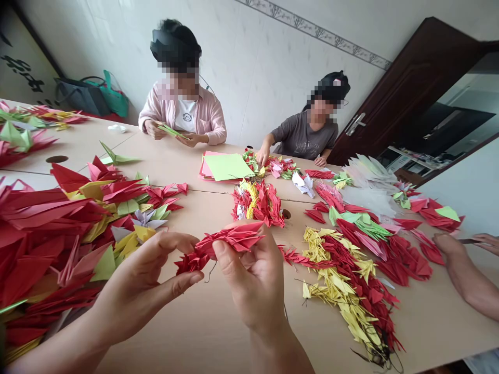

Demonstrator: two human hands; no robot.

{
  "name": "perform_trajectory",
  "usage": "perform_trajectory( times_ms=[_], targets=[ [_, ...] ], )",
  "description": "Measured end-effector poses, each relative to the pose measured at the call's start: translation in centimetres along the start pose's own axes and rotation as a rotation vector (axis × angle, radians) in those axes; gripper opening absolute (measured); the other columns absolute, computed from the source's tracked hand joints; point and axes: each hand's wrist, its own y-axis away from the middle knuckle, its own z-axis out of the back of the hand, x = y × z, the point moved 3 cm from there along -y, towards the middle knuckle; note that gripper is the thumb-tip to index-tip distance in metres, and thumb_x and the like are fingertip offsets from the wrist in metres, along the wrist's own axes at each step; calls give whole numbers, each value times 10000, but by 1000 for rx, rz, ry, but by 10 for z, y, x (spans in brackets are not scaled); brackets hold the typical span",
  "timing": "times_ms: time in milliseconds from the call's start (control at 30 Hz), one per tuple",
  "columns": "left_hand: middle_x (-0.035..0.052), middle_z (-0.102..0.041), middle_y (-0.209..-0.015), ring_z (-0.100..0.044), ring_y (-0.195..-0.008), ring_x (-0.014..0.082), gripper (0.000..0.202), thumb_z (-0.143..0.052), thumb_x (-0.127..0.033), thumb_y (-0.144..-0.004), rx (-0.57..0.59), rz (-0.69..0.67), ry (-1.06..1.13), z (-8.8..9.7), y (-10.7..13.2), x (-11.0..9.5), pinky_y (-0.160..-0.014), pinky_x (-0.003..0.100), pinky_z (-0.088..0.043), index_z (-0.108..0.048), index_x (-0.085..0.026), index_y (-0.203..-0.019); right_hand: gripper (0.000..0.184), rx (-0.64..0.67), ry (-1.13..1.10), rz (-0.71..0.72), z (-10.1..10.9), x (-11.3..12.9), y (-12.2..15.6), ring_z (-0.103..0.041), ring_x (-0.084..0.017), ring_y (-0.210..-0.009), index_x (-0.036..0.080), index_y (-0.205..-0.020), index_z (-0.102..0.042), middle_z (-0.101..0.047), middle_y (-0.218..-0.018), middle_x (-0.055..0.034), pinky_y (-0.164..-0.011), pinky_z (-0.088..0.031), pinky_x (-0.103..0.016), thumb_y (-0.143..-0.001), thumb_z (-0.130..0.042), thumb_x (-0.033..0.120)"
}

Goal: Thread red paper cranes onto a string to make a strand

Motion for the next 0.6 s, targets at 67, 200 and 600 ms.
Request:
perform_trajectory(
  times_ms=[67,200,600],
  targets=[
    [-50,-606,-901,-560,-815,83,209,-677,-179,-865,-20,-71,-73,0,-1,-1,-745,174,-472,-532,-274,-980,128,-13,72,21,1,2,1,-613,-99,-716,253,-968,-649,-652,-801,31,-663,-537,-201,-883,-646,156],
    [-36,-613,-906,-564,-791,91,202,-641,-133,-873,-32,-150,-123,-2,-2,-2,-673,180,-468,-507,-260,-955,126,23,161,8,1,5,1,-653,-104,-747,229,-953,-636,-670,-827,24,-701,-554,-196,-867,-647,137],
    [-31,-605,-872,-558,-773,99,195,-630,-113,-867,-45,-112,-120,0,-1,-1,-640,186,-465,-524,-263,-933,186,111,304,27,4,16,2,-654,-84,-775,262,-969,-622,-680,-849,51,-714,-547,-161,-847,-669,130]
  ],
)
